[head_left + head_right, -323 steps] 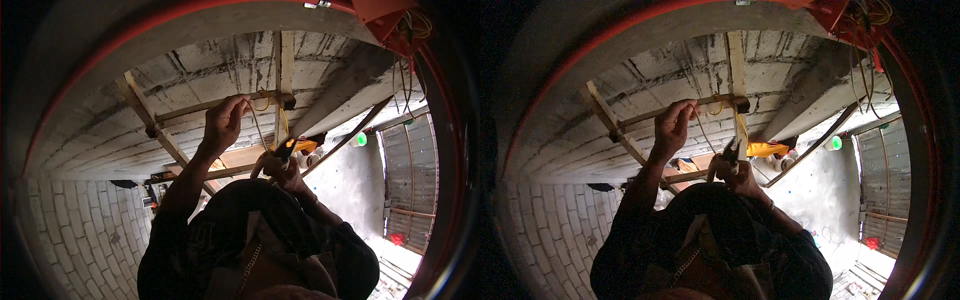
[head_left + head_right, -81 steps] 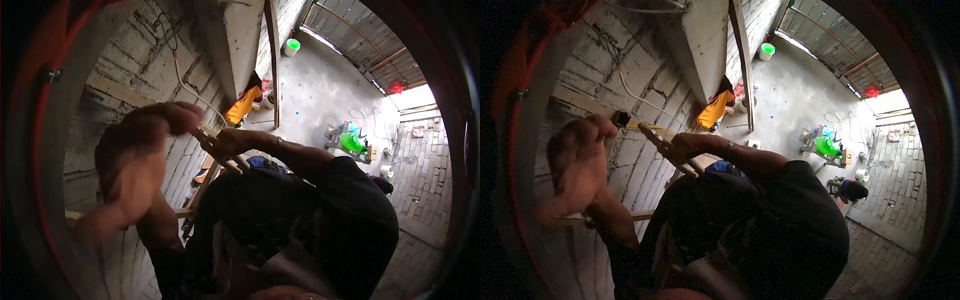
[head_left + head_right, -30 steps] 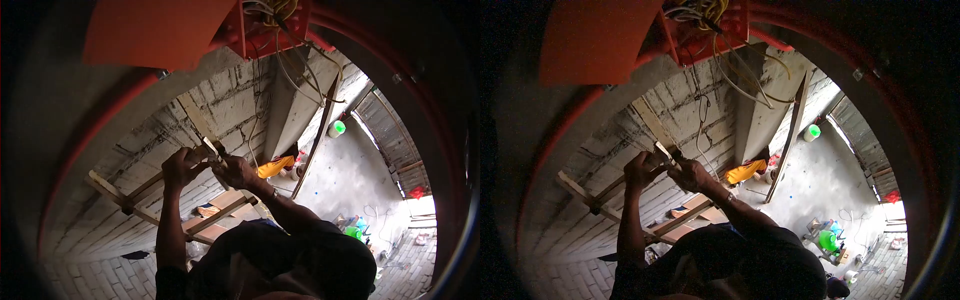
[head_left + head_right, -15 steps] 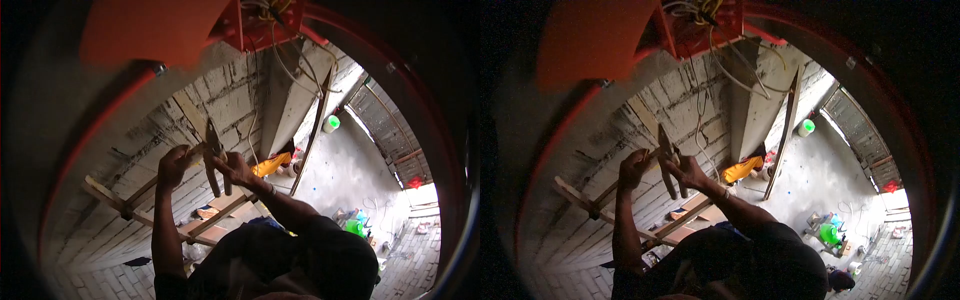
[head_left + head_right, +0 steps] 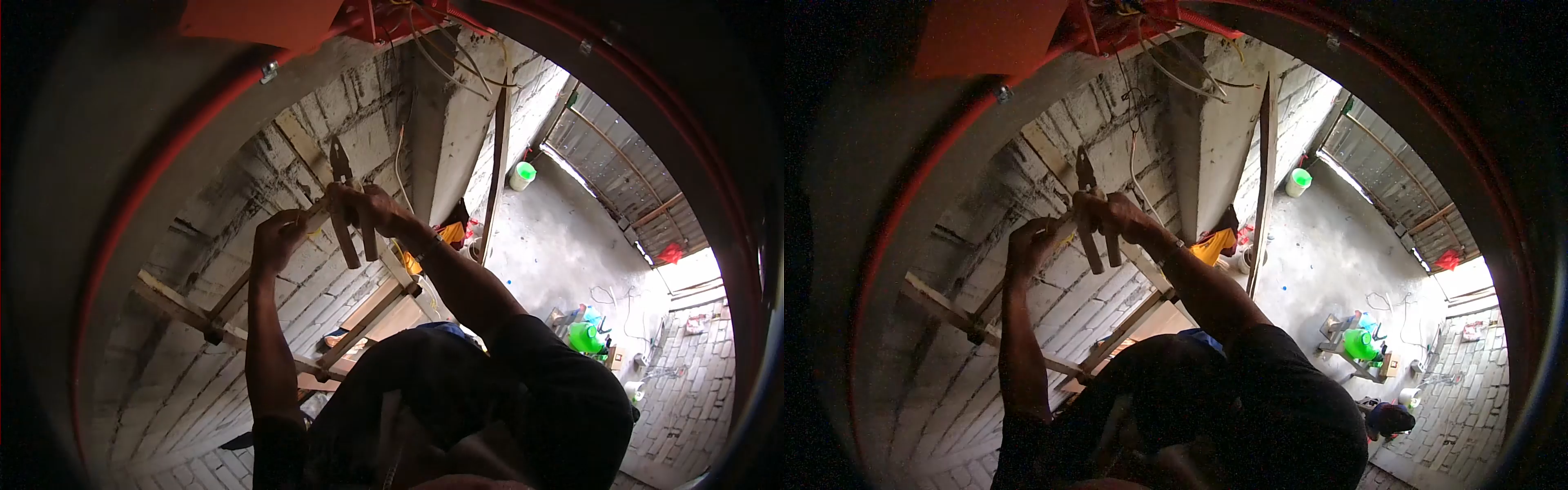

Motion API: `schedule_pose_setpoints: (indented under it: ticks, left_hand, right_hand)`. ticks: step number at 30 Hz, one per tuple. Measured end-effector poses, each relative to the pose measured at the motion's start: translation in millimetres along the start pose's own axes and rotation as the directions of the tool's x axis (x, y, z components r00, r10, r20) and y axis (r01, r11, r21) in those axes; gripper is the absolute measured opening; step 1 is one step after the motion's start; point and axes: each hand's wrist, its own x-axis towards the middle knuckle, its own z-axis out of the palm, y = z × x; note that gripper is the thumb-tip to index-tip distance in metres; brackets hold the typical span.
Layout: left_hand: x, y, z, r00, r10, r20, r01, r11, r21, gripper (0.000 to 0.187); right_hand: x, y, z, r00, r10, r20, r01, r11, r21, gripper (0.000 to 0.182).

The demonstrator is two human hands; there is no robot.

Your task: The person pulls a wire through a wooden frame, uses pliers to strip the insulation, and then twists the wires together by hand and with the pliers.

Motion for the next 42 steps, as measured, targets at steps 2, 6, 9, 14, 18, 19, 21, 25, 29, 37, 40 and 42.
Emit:
schedule_pose_setpoints:
  ticks: [2,6,9,14,18,19,21,25,29,37,40,42]
  left_hand:
    - [-2.0,1.1,-1.2,0.999,-0.004,0.032,0.002,0.997,0.073,0.035]
    - [-8.1,-1.7,7.6,0.994,0.031,0.109,-0.005,0.971,-0.240,0.033]
    - [-20.5,4.8,15.3,0.991,0.086,0.101,-0.062,0.972,-0.227,0.030]
    - [-66.3,13.9,26.6,0.968,0.241,0.067,-0.249,0.950,0.188,0.021]
    - [-96.6,-23.8,37.2,0.999,0.037,-0.015,-0.036,0.998,0.057,0.018]
    - [-100.0,-29.6,39.9,0.996,0.079,-0.051,-0.071,0.986,0.149,0.017]
    - [-103.1,-41.6,42.0,0.991,0.127,-0.032,-0.106,0.925,0.365,0.019]
    - [-98.0,-41.4,46.6,0.983,0.168,0.072,-0.182,0.891,0.415,0.025]
    - [-105.4,52.9,27.3,0.976,0.197,0.096,-0.217,0.930,0.298,0.027]
    - [-143.2,240.9,0.3,0.512,0.571,0.642,-0.739,0.673,-0.009,0.034]
    - [-140.3,258.5,5.3,0.421,0.518,0.745,-0.749,0.662,-0.037,0.034]
    - [-136.2,262.6,6.9,0.402,0.468,0.787,-0.725,0.688,-0.039,0.035]
  right_hand:
    - [4.6,9.7,4.8,0.987,0.160,-0.025,-0.158,0.985,0.067,0.041]
    - [3.9,2.4,10.2,0.974,0.172,-0.146,-0.152,0.979,0.136,0.041]
    - [8.6,4.1,6.0,0.961,0.251,-0.115,-0.236,0.962,0.135,0.044]
    - [18.4,25.0,1.4,0.974,0.197,-0.111,-0.180,0.972,0.148,0.048]
    - [16.2,24.2,0.9,0.977,0.193,-0.093,-0.181,0.976,0.120,0.047]
    - [14.5,18.5,1.5,0.971,0.215,-0.100,-0.200,0.969,0.145,0.047]
    - [9.5,5.0,4.2,0.966,0.238,-0.100,-0.219,0.961,0.167,0.047]
    - [1.5,7.2,14.0,0.965,0.214,-0.153,-0.179,0.960,0.216,0.041]
    - [6.1,17.5,17.5,0.927,0.324,-0.188,-0.246,0.905,0.347,0.039]
    - [6.8,6.6,13.0,0.957,0.249,-0.152,-0.211,0.950,0.230,0.047]
    - [11.2,33.5,8.6,0.961,0.214,-0.178,-0.180,0.965,0.189,0.046]
    - [7.9,24.8,21.8,0.956,0.235,-0.177,-0.199,0.960,0.198,0.046]
